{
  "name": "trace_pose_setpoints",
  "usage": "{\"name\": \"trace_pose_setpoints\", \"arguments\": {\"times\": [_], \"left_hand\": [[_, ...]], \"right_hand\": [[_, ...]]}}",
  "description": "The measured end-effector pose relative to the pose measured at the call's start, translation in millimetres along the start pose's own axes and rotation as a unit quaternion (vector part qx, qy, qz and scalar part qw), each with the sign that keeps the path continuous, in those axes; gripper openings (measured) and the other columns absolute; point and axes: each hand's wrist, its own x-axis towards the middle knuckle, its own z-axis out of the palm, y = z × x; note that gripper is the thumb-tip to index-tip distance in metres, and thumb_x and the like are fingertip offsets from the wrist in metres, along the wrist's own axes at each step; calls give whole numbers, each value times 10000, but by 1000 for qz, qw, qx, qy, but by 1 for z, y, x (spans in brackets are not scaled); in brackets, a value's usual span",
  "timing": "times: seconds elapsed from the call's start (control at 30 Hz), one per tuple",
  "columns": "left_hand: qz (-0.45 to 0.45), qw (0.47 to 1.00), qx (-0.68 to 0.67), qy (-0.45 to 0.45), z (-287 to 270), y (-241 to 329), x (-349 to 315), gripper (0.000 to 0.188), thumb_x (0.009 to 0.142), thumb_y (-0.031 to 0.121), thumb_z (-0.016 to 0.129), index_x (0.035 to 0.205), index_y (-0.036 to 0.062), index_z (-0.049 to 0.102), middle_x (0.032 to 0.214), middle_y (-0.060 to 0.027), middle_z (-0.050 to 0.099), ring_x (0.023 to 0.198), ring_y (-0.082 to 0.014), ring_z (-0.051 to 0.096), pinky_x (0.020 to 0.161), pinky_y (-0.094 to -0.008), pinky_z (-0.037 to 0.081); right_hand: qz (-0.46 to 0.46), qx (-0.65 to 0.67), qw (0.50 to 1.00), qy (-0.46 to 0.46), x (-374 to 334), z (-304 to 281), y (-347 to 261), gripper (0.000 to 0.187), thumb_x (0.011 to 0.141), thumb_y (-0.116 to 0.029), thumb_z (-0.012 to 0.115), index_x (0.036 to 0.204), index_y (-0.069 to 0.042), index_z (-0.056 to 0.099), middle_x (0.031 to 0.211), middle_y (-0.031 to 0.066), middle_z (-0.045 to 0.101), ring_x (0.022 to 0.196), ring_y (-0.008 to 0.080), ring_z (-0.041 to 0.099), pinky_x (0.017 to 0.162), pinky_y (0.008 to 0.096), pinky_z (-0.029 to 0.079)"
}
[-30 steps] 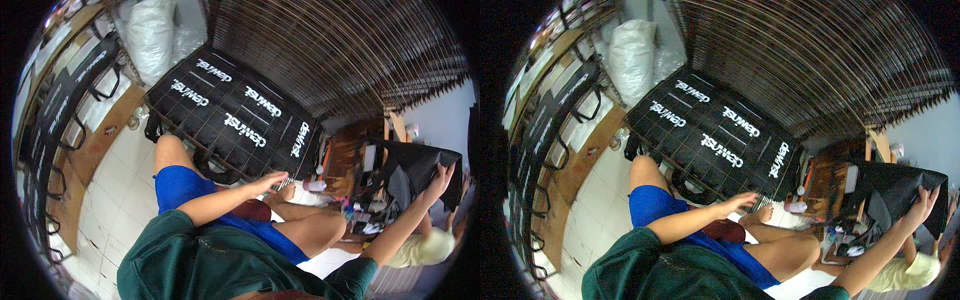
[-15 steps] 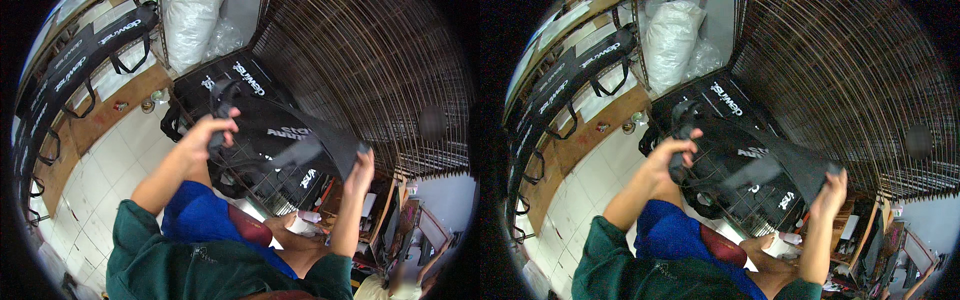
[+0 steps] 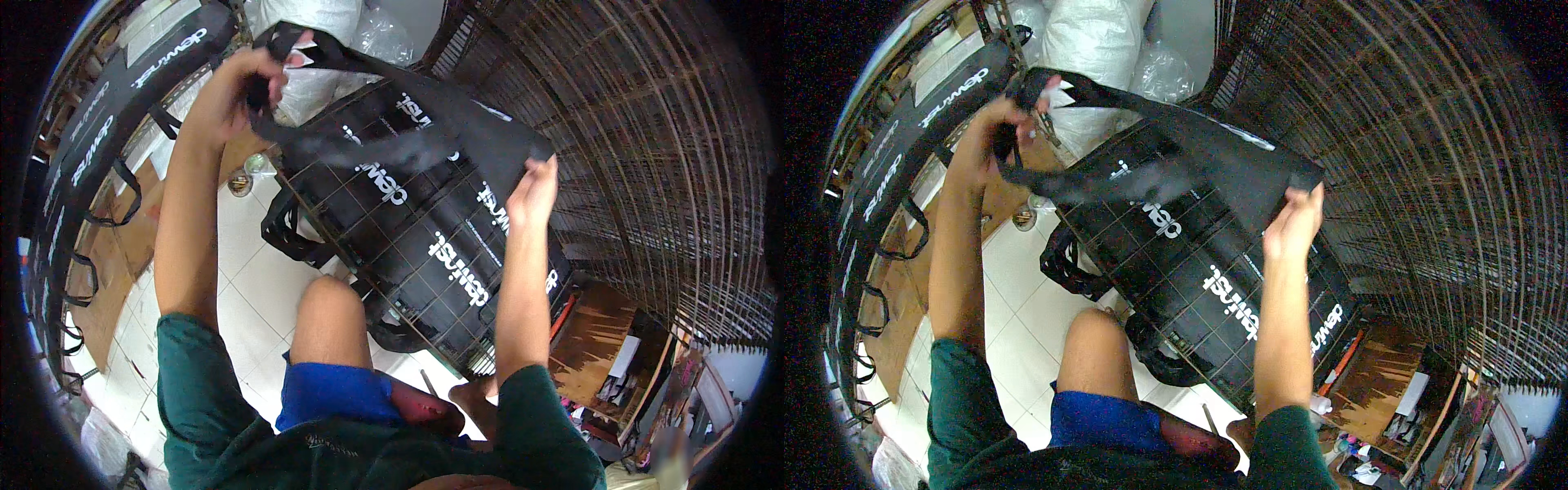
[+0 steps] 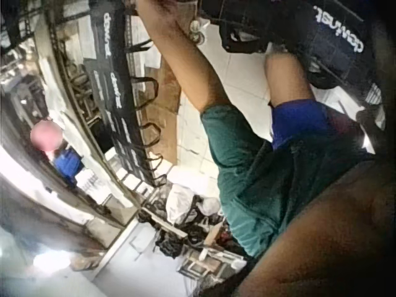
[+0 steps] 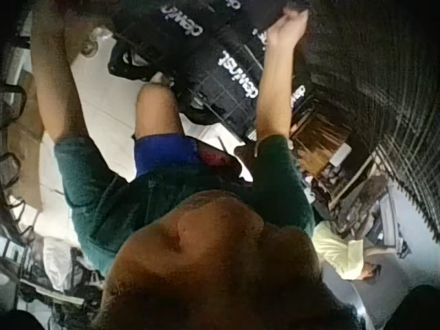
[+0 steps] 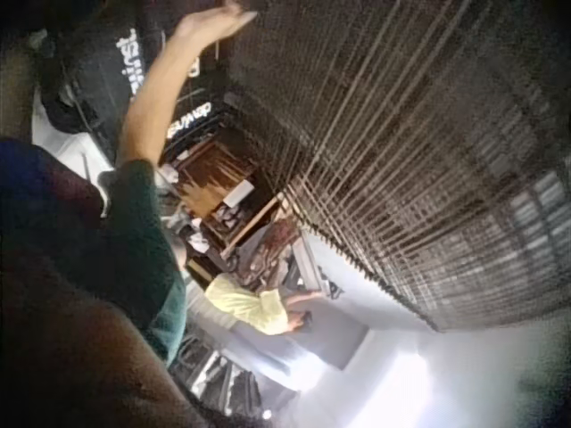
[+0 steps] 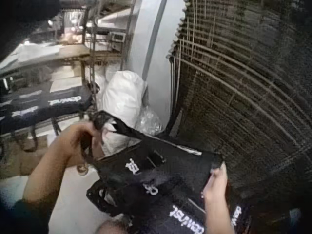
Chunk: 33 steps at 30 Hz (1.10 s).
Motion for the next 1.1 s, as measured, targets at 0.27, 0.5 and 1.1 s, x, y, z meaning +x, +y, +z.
{"name": "trace_pose_setpoints", "arguments": {"times": [0.27, 0.5, 1.1], "left_hand": [[-114, 977, 62, 168, -61, -251, 114, 826, 760, 103, 631, 1408, -24, 136, 726, -38, 576, 577, -114, 510, 491, -258, 370], [-100, 950, 154, 252, 2, -289, 127, 721, 691, -2, 571, 1368, 47, 332, 1010, -75, 578, 697, -119, 506, 578, -242, 426], [-48, 968, 133, 208, 44, -272, 94, 686, 700, -20, 489, 1369, -7, 342, 1296, -172, 463, 1118, -199, 491, 934, -266, 374]], "right_hand": [[156, -225, 946, 175, 21, -102, 202, 730, 710, 125, 441, 1392, -76, 274, 1205, 163, 472, 1016, 224, 499, 919, 313, 377], [154, -405, 879, 198, 58, -166, 246, 584, 686, 91, 440, 1264, 19, 484, 1260, 188, 507, 1150, 267, 498, 973, 322, 368], [29, -597, 778, 192, 69, -155, 258, 525, 662, 8, 521, 1184, 38, 553, 1142, 236, 577, 1065, 344, 564, 945, 351, 416]]}}
